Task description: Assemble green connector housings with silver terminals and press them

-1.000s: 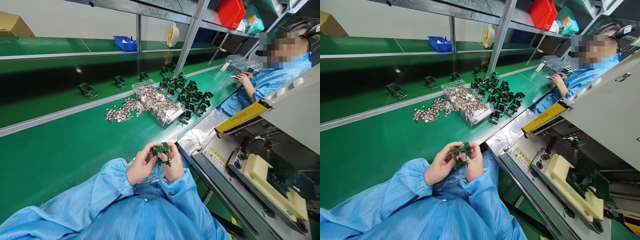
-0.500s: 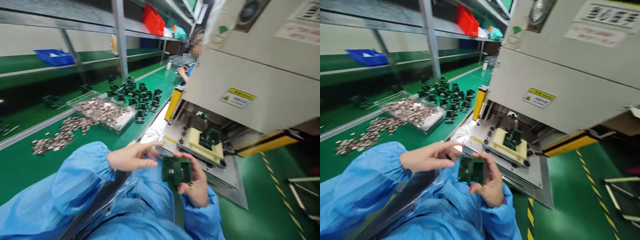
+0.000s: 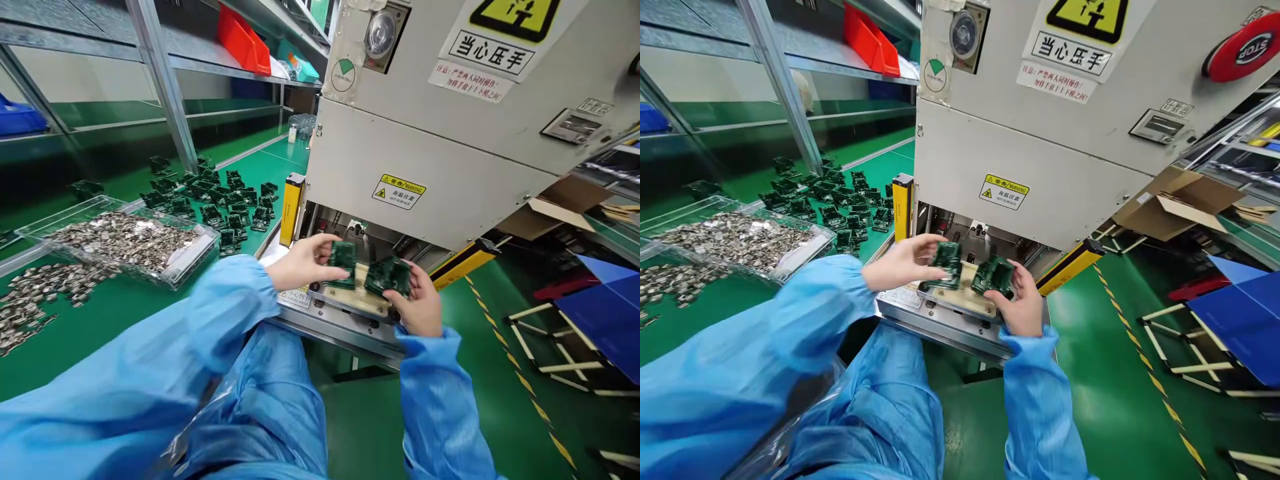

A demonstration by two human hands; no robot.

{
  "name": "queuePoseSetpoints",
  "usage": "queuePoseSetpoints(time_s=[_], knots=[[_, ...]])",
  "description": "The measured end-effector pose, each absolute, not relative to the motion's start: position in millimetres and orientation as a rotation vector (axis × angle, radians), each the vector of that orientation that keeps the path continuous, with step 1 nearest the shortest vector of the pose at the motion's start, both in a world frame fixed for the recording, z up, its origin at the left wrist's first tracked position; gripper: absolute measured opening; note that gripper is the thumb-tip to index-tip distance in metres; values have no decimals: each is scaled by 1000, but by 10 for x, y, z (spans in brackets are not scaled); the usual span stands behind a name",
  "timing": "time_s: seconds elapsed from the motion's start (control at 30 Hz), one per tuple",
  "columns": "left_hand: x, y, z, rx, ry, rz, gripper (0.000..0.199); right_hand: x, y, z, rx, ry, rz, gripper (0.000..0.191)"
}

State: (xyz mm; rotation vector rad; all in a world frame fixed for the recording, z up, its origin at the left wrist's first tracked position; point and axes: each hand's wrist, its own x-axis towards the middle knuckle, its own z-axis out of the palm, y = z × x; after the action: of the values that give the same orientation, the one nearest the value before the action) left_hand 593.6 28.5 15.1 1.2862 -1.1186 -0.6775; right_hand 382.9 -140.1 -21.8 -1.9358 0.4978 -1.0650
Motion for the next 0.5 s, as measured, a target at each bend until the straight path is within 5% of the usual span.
queuePoseSetpoints(time_s=[0.23, 0.37, 0.5], knots=[[6365, 1517, -283, 1448, -1023, -867, 57, 4182, -1460, -141, -2232, 556, -767, 74], [6304, 1529, -653, 1540, -1006, -867, 63, 3770, -1381, -229, -2408, 804, -1007, 77], [6251, 1445, -825, 1549, -988, -917, 68, 3030, -1320, -640, -2097, 1500, -950, 88]])
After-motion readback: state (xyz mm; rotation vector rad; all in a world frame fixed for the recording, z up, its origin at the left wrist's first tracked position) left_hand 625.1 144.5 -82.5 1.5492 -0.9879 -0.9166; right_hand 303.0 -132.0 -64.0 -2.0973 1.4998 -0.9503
